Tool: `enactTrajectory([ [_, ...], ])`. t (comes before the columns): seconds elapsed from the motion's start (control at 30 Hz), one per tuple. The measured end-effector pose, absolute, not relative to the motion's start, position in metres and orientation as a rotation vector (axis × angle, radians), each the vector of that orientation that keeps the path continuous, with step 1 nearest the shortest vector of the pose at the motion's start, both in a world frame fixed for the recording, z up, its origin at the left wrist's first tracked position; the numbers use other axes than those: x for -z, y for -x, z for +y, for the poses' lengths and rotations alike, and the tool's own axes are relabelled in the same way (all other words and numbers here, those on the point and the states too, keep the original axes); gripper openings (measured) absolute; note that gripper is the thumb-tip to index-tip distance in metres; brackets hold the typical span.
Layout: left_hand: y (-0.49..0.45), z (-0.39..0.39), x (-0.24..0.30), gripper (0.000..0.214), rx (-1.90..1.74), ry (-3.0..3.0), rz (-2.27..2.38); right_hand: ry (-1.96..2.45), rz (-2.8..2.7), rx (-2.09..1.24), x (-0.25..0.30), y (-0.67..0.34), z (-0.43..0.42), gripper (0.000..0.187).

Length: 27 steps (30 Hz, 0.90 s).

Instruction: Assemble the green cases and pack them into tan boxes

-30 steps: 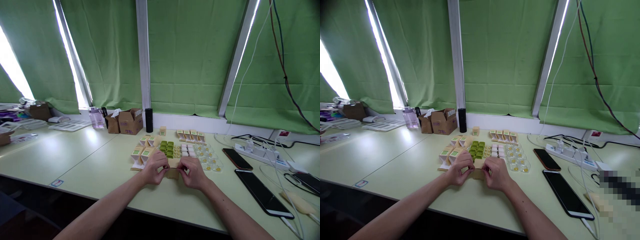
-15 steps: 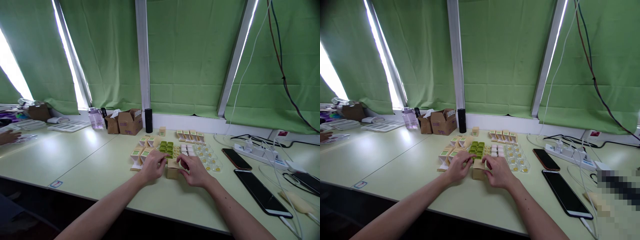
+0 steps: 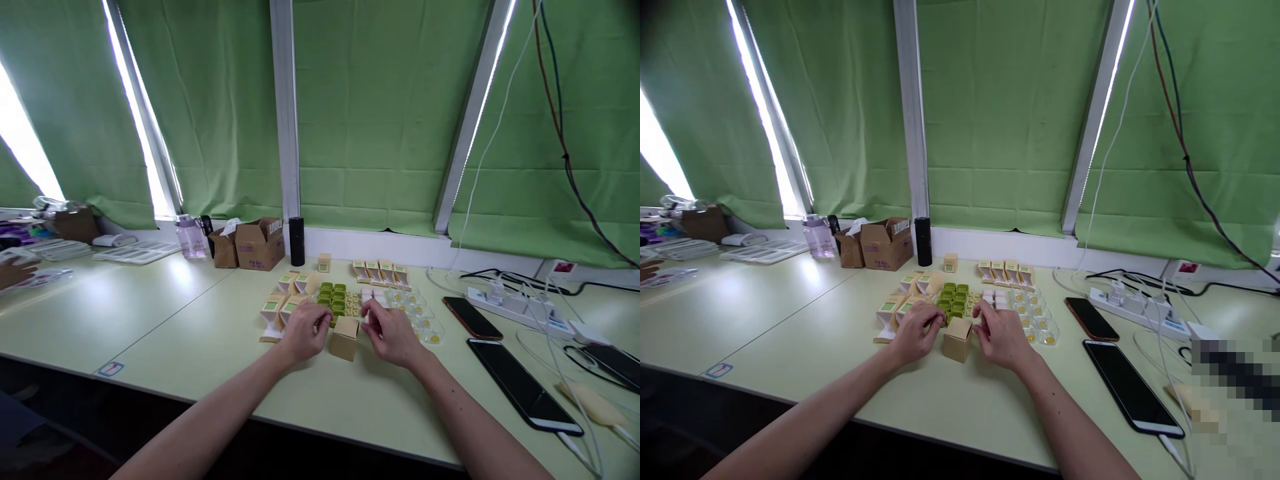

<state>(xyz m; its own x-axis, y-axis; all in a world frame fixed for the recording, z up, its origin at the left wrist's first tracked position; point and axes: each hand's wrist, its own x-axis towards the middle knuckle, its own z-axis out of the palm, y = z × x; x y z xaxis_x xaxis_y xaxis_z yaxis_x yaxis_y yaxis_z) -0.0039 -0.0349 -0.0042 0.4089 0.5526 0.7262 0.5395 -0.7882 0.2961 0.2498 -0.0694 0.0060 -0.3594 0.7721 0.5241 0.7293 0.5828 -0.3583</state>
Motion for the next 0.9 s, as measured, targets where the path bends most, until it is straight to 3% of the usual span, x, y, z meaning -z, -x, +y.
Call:
enactTrajectory([
  [0.27, 0.002, -0.035, 0.002, 0.033, -1.026, -2.592, 1.132, 1.064, -2.278, -0.134, -0.009, -0.237, -0.084, 0.024],
  [0.6, 0.002, -0.036, 0.003, 0.022, -1.109, -2.619, 1.13, 1.237, -2.267, -0.019, -0.012, -0.247, -0.076, 0.034],
  [0.9, 0.003, -0.038, 0.003, 0.017, -1.134, -2.687, 0.913, 1.517, -2.198, 0.094, -0.006, -0.243, -0.066, 0.015],
])
